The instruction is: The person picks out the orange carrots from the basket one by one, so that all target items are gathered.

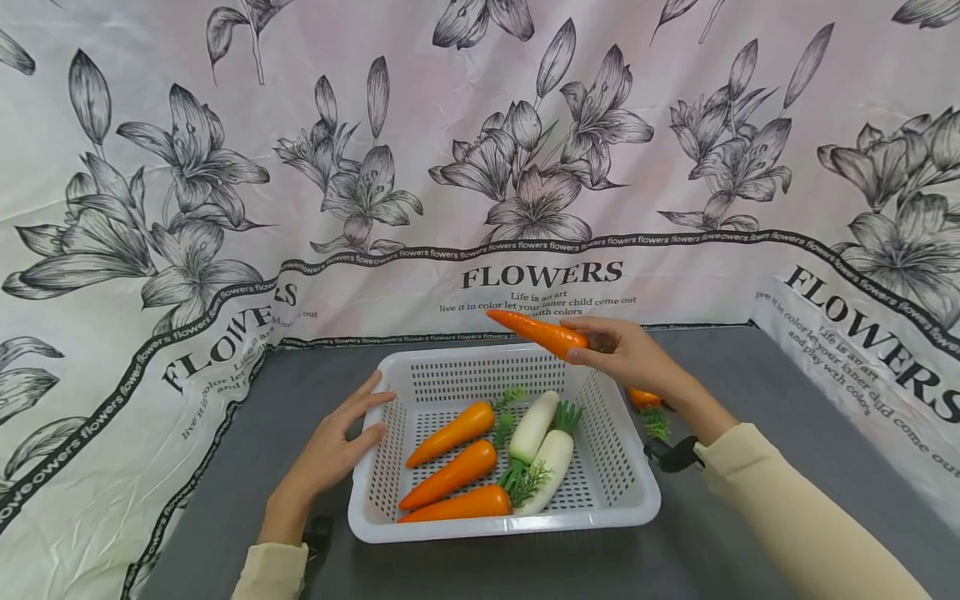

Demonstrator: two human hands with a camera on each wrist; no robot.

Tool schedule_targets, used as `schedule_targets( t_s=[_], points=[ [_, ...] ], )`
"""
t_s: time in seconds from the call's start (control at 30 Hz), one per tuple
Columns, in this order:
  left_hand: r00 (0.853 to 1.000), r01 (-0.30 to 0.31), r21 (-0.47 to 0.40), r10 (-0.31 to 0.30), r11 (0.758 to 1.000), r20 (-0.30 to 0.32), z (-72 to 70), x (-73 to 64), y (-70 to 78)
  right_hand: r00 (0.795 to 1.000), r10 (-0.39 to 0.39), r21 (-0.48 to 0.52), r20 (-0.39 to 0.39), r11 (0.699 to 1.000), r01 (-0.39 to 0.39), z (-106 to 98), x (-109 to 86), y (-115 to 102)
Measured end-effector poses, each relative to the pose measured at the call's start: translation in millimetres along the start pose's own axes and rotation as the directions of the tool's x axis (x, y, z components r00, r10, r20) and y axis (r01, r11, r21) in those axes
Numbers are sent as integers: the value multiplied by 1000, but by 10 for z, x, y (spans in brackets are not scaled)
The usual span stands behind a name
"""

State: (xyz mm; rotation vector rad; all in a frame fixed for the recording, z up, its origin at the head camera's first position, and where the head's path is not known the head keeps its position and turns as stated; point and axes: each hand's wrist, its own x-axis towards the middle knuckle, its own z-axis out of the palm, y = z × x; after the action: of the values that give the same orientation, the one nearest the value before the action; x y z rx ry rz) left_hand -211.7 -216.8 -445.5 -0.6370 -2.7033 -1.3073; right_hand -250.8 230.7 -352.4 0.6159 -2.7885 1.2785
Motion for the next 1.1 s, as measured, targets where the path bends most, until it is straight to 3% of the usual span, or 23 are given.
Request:
schedule_targets(
  t_s=[0.23, 0.7, 1.1],
  points=[
    [1000, 14, 5, -14, 1000, 6, 8, 2, 1, 998, 50, 0, -27, 999, -50, -76, -178, 207],
    [1000, 17, 8, -17, 1000, 0, 10, 3, -2, 974, 143, -21, -178, 989, -149, -289, -487, 548],
    [1000, 10, 14, -10, 1000, 1, 6, 3, 8, 911, 174, -91, -375, 971, -223, -427, -708, 904]
  ],
)
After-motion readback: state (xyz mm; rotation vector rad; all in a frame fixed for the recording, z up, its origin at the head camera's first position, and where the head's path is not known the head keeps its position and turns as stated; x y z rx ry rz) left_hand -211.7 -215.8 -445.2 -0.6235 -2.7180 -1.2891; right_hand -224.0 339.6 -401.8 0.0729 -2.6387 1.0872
